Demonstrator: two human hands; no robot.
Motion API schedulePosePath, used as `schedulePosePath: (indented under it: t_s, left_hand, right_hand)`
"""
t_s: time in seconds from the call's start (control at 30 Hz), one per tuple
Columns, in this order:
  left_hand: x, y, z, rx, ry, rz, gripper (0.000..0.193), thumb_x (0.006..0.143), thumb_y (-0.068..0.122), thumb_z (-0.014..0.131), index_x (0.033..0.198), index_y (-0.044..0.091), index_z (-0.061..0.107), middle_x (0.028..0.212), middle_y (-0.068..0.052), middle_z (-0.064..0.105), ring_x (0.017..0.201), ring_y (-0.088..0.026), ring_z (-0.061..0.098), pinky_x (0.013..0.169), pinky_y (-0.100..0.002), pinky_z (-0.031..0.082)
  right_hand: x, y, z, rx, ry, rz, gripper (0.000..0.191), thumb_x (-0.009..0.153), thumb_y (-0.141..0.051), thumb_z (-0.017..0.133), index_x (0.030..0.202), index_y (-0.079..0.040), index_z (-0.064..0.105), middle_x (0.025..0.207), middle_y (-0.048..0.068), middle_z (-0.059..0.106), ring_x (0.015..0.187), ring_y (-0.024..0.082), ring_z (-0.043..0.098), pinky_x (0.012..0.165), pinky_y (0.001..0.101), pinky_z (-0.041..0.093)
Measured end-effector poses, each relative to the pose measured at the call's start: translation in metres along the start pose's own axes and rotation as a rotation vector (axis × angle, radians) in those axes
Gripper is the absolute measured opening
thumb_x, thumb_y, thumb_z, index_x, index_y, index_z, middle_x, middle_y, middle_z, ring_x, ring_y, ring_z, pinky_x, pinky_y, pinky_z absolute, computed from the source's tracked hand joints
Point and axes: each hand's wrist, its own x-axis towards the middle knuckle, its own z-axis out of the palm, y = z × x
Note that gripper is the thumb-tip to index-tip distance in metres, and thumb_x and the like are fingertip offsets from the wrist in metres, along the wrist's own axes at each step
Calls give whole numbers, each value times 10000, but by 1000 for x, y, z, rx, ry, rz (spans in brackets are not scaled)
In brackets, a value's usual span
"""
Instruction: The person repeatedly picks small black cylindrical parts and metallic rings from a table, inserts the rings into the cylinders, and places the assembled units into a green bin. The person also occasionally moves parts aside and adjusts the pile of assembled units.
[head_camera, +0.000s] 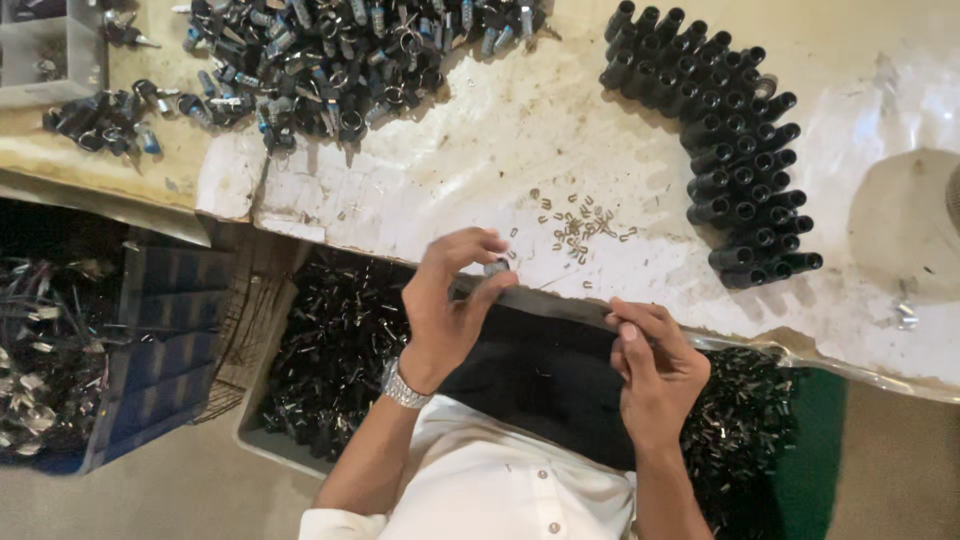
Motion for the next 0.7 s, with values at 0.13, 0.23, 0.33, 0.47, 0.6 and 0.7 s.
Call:
schedulePosePath:
  t_s: [0.13,0.23,0.33,0.47,0.6,0.7]
  left_hand:
    - [-30,15,35,-813,49,-728,238,955,190,769,1039,16,632,842,-79,704,703,-152,702,630,-289,589]
    - [-52,20,52,-1090,58,-991,265,942,228,762,979,-8,649,791,-72,682,634,-133,675,554,-274,551]
    - [-66,19,58,-1217,-7,-1057,281,936,249,768,922,9,622,815,-61,710,631,-115,663,555,-261,541]
    - [-62,21,58,-1122,-107,-1009,256,941,212,786,914,5,638,797,-62,715,612,-87,631,537,-225,501]
    - [-46,30,54,-887,-183,-952,220,880,157,824,916,-1,676,815,-48,736,670,-52,622,581,-206,494]
    - [-34,31,46,-422,-333,-402,260,810,132,881,938,-4,700,831,-39,713,750,-46,609,658,-210,500]
  right_hand:
    - [-2,-12,16,-371,-119,-290,208,929,105,694,1124,33,687,1020,99,745,854,57,670,670,175,485]
    - [-3,-18,21,-455,-145,-334,254,882,96,731,1109,27,642,984,79,765,765,31,640,615,165,469]
    - [-4,-18,22,-507,-158,-413,153,897,80,779,1008,5,704,1043,85,759,721,14,562,621,156,429]
    - [-6,-17,18,-500,-108,-366,155,901,71,783,1011,4,697,1038,83,753,725,11,554,624,161,435]
    - [-9,-20,2,-645,-119,-480,195,871,58,800,1017,4,682,1032,77,750,775,37,640,660,181,490]
    - [-8,-19,-17,-425,-152,-163,164,868,74,786,1010,8,737,1046,94,766,806,60,658,666,186,503]
